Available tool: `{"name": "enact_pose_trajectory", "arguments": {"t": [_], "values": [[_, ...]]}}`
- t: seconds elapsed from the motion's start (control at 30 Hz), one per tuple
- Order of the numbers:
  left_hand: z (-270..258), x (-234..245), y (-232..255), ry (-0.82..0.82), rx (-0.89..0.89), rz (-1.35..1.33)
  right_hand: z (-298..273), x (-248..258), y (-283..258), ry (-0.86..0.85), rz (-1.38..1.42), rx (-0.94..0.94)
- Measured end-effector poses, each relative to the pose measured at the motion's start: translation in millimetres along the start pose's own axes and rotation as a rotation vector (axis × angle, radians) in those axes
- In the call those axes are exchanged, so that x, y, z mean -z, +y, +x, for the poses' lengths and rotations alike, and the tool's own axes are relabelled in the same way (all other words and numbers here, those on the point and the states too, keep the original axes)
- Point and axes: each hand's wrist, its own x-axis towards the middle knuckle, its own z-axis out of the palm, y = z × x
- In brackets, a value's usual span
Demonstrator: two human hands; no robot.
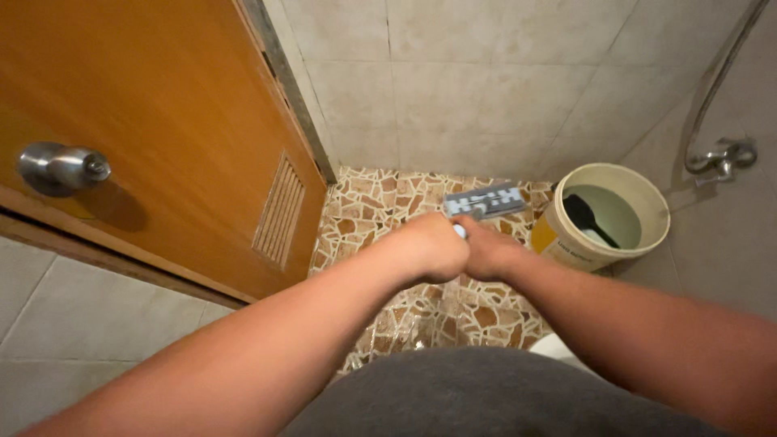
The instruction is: The person connects a telescopic pole to a flat mop head on the floor and extends the sections of the handle by twisting them.
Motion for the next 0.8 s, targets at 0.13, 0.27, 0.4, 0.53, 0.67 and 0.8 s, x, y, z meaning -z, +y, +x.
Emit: {"name": "enact_pose_trajectory", "arguments": {"t": [0.13, 0.27, 0.4, 0.53, 0.67, 0.8], "values": [[6.2, -6.0, 6.3, -0.016, -0.033, 0.019, 12.8, 2.8, 18.1, -0.005, 0.176, 0.085], [-29.4, 4.8, -5.2, -0.101, -0.065, 0.079, -13.9, -18.9, 1.8, -0.022, 0.109, -0.005], [-46.0, 5.2, -0.7, -0.130, 0.054, 0.125, -25.0, -30.0, -3.7, -0.051, 0.156, -0.056], [-18.2, 0.3, 7.5, -0.120, -0.147, 0.373, 8.8, -13.9, 7.0, -0.061, 0.172, 0.075], [-30.4, 8.5, 6.3, -0.108, -0.044, 0.286, 4.5, -9.5, -1.8, -0.075, 0.095, 0.042], [-70.2, 28.1, -2.5, -0.176, -0.067, 0.315, -32.5, -30.7, -30.8, -0.077, 0.117, 0.006]]}}
